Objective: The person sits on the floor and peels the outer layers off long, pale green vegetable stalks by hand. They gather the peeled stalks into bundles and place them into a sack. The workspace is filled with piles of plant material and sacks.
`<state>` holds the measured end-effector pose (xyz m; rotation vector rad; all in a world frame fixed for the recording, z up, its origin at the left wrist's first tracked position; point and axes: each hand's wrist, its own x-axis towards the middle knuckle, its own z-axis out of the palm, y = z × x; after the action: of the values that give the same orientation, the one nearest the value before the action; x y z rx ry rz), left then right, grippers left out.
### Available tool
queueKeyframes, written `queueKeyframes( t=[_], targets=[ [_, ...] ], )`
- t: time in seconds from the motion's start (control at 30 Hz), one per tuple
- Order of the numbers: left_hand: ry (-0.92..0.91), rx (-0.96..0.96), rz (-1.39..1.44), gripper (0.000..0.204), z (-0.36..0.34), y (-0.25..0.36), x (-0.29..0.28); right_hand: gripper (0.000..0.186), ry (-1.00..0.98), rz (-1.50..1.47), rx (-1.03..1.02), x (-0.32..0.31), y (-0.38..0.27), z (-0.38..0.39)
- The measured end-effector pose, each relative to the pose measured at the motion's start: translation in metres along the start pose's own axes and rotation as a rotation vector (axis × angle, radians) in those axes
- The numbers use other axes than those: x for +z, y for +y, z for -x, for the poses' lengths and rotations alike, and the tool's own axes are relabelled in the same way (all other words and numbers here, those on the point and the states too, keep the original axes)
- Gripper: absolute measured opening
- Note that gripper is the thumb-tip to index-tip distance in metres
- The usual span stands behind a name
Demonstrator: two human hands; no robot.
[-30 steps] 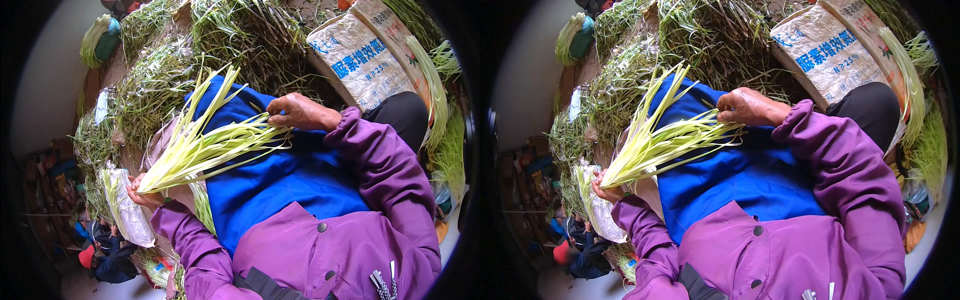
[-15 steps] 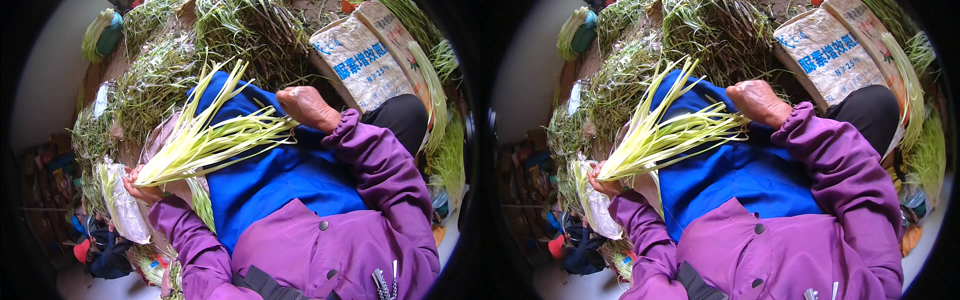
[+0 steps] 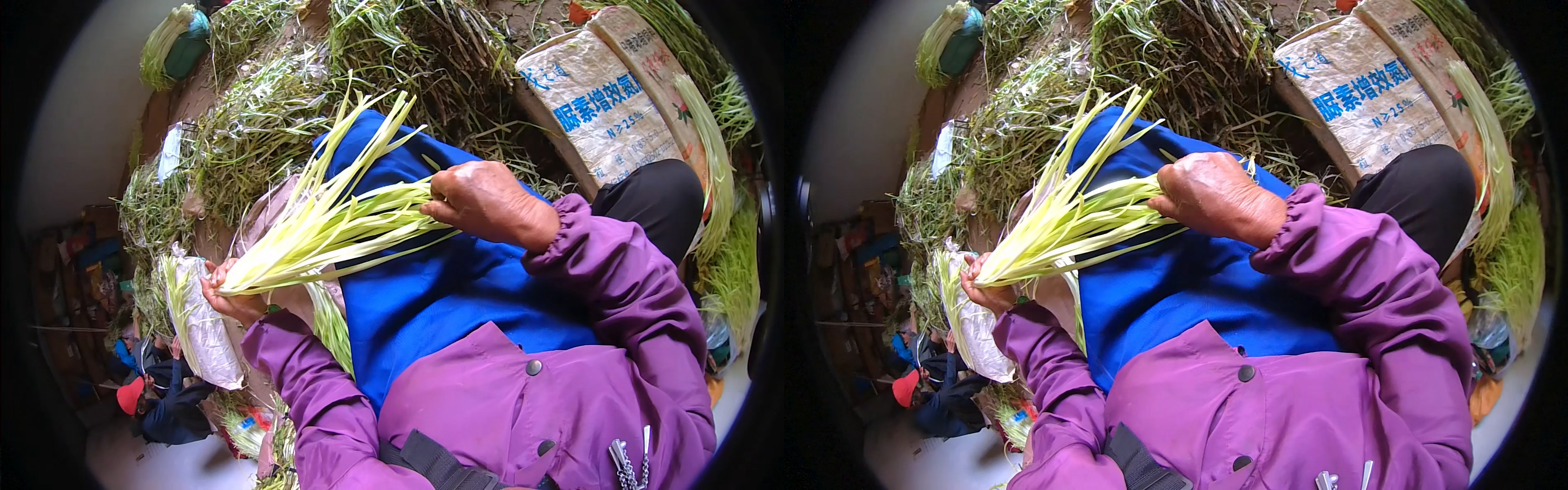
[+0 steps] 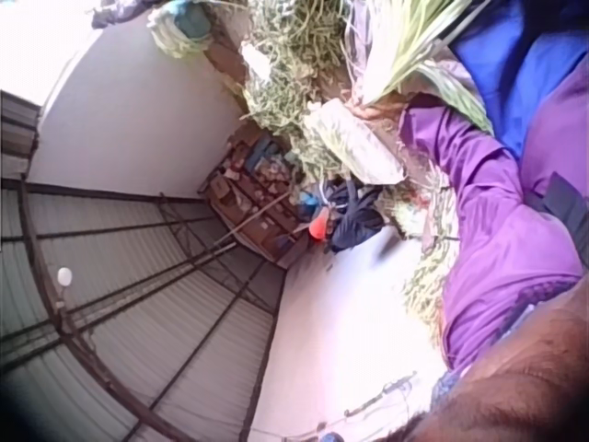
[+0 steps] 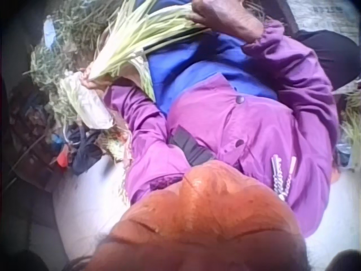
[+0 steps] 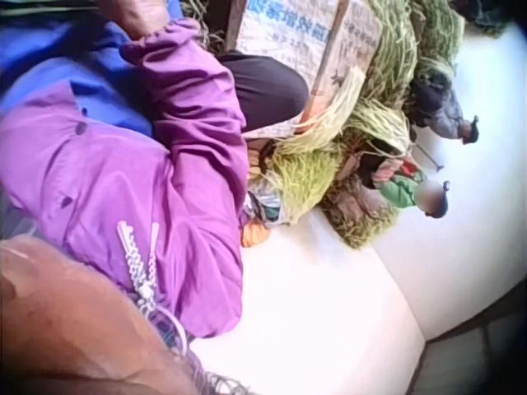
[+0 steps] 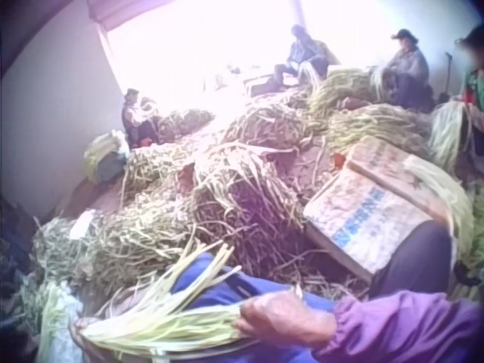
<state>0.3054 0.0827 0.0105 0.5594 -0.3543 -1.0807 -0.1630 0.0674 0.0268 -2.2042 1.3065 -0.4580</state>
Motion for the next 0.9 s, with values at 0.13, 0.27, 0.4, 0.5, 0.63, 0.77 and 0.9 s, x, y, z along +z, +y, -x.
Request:
queueKeyframes(
  t=[0.13, 0.27, 0.4, 0.5, 0.63, 0.77, 0.9],
  targets=[
    [-0.063, -0.036, 0.023, 0.033, 0.001, -0.001, 0.003, 0.019, 0.097, -0.173, 0.010, 0.013, 0.012, -0.002],
    [-0.037, -0.003, 0.023, 0.032, 0.003, -0.002, 0.003, 0.015, -0.058, -0.849, 0.291, 0.007, 0.035, -0.008],
    [-0.014, 0.011, 0.027, 0.032, 0.002, -0.006, 0.007, 0.016, 0.065, -0.773, 0.386, -0.002, 0.067, -0.006],
    [-0.012, -0.007, 0.039, 0.033, 0.001, -0.005, 0.006, 0.022, 0.062, -0.465, 0.286, -0.010, 0.075, -0.001],
    [-0.021, -0.022, 0.047, 0.033, -0.001, -0.004, 0.004, 0.032, -0.012, -0.353, 0.118, -0.014, 0.030, 0.006],
    [-0.014, -0.020, 0.042, 0.033, 0.000, -0.006, 0.011, 0.022, -0.042, -0.088, 0.055, 0.009, 0.007, 0.000],
    [-0.051, -0.024, 0.040, 0.033, 0.000, -0.003, 0.008, 0.018, 0.006, -0.393, 0.101, 0.010, 0.014, -0.001]
  ],
)
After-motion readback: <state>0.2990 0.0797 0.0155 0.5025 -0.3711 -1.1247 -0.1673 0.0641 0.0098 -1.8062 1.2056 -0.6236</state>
